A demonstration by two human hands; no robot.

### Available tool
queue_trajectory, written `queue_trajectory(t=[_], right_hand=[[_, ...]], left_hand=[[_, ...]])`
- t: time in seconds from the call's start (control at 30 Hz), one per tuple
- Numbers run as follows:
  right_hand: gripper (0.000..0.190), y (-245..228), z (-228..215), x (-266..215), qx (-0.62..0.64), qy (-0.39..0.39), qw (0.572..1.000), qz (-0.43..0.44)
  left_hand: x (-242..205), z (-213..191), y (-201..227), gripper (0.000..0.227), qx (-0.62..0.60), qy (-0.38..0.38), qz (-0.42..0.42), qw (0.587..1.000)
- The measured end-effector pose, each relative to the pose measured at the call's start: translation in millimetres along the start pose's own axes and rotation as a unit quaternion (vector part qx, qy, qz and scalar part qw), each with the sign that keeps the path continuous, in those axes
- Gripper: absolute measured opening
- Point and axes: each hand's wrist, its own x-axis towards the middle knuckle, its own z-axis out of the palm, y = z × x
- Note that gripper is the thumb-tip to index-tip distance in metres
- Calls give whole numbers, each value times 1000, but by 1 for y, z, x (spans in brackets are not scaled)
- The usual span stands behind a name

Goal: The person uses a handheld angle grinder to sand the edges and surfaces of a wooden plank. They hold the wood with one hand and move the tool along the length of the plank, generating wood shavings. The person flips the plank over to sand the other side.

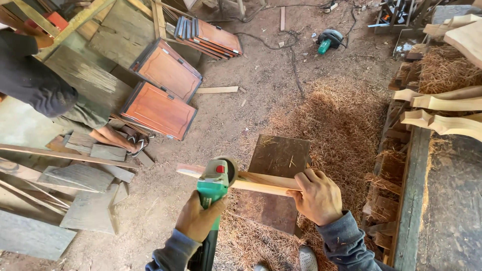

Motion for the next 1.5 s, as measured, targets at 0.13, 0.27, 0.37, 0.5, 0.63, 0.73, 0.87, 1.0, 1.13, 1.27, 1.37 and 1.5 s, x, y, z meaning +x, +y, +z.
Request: queue_trajectory(t=[0.13,0.27,0.37,0.5,0.63,0.73,0.87,1.0,1.13,1.27,1.37,1.5], right_hand=[[38,0,-1,1,0,7,1000,-4],[39,2,0,3,-6,6,1000,-4],[39,0,-3,4,-7,-6,1000,2],[39,-1,-4,4,-7,8,1000,-1],[39,0,-4,4,-9,3,1000,-4],[40,2,0,3,-10,0,1000,-10],[40,4,2,4,-5,2,1000,-9],[39,5,1,4,-4,0,1000,-6],[39,4,1,4,-4,4,1000,-11],[40,0,-4,5,-7,-8,1000,1],[39,-1,-4,4,-14,-7,1000,1],[39,0,-4,3,-15,-2,1000,-1]], left_hand=[[-4,1,4,50,-27,2,24,999],[-8,6,1,48,-22,-9,65,998],[-6,4,0,48,-25,-28,21,999],[-4,-2,5,46,-38,-10,32,999],[-9,5,8,47,-20,-7,17,1000],[-14,16,14,48,-6,-33,53,998],[-15,26,17,49,-8,-95,87,992],[-13,21,19,50,24,-74,74,994],[-6,10,9,49,-17,-49,76,996],[-2,1,-1,47,-20,-18,44,999],[0,-6,-6,48,-12,8,60,998],[3,-11,-13,47,-34,12,37,999]])
